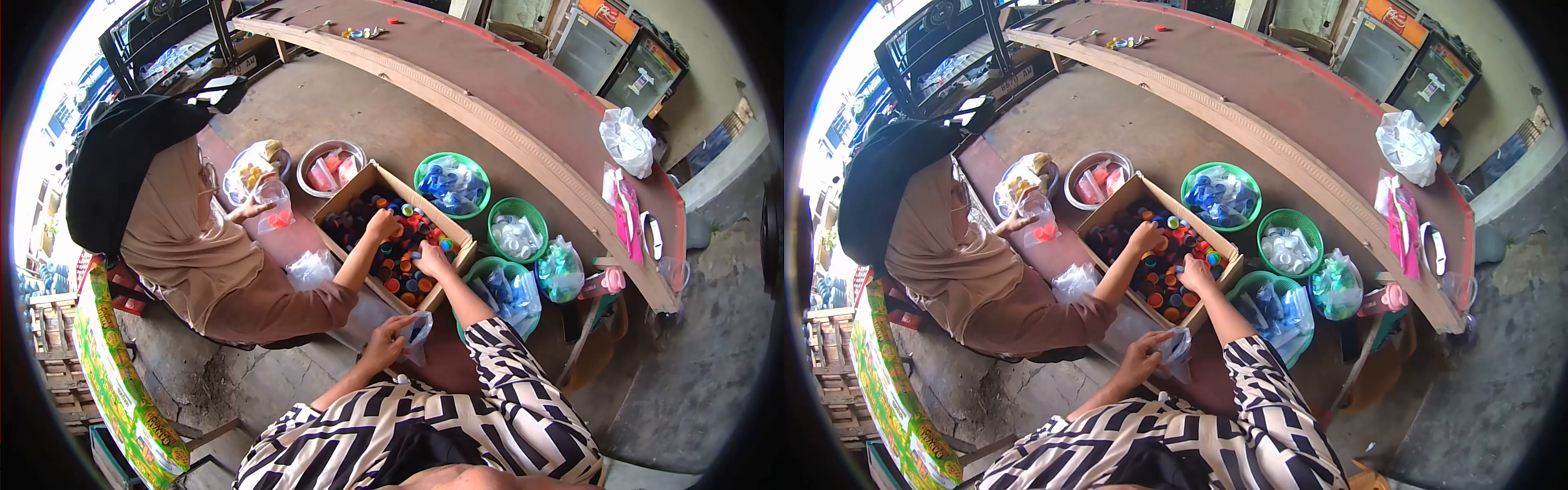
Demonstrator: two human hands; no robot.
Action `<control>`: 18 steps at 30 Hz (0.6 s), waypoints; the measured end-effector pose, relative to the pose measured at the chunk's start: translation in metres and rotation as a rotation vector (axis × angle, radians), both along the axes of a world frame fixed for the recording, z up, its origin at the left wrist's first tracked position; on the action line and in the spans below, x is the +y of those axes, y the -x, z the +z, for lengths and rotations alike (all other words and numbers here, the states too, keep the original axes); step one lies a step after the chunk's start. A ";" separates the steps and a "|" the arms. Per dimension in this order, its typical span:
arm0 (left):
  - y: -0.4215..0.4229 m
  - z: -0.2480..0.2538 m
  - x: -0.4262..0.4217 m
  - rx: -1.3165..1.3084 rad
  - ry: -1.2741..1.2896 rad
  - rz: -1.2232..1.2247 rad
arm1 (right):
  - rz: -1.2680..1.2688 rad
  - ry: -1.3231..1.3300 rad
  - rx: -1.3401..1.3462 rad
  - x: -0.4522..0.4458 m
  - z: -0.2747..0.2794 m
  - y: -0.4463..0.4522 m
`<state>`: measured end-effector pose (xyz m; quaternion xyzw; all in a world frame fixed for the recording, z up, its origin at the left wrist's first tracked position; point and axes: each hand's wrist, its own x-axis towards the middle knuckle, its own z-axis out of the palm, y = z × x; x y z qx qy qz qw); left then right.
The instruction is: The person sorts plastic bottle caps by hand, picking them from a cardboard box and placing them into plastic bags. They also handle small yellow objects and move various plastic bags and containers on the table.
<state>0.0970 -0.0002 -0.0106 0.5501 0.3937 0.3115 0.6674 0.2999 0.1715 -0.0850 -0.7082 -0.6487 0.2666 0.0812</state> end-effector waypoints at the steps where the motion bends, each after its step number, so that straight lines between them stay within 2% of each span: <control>1: -0.001 0.001 0.002 -0.012 0.001 0.002 | -0.031 -0.071 0.116 -0.001 0.005 -0.001; 3: -0.003 0.002 0.005 -0.027 0.002 -0.005 | -0.027 -0.057 0.100 -0.006 0.007 -0.008; 5: -0.006 0.001 0.007 -0.017 0.005 -0.002 | 0.096 -0.272 -0.028 -0.010 0.002 -0.017; 7: -0.009 0.000 0.007 -0.018 -0.002 -0.004 | 0.082 -0.303 -0.047 -0.016 0.004 -0.023; 11: -0.012 0.010 0.004 -0.001 -0.006 0.024 | 0.120 -0.416 0.155 -0.031 0.019 -0.033; 13: -0.013 -0.001 0.005 -0.026 -0.031 0.035 | 0.015 -0.328 0.527 -0.056 0.052 -0.026; 15: -0.011 -0.001 0.004 -0.048 -0.054 0.043 | 0.064 -0.358 0.579 -0.091 0.090 -0.017; 18: -0.011 0.009 0.001 -0.018 -0.008 0.072 | 0.112 -0.356 0.576 -0.138 0.111 -0.005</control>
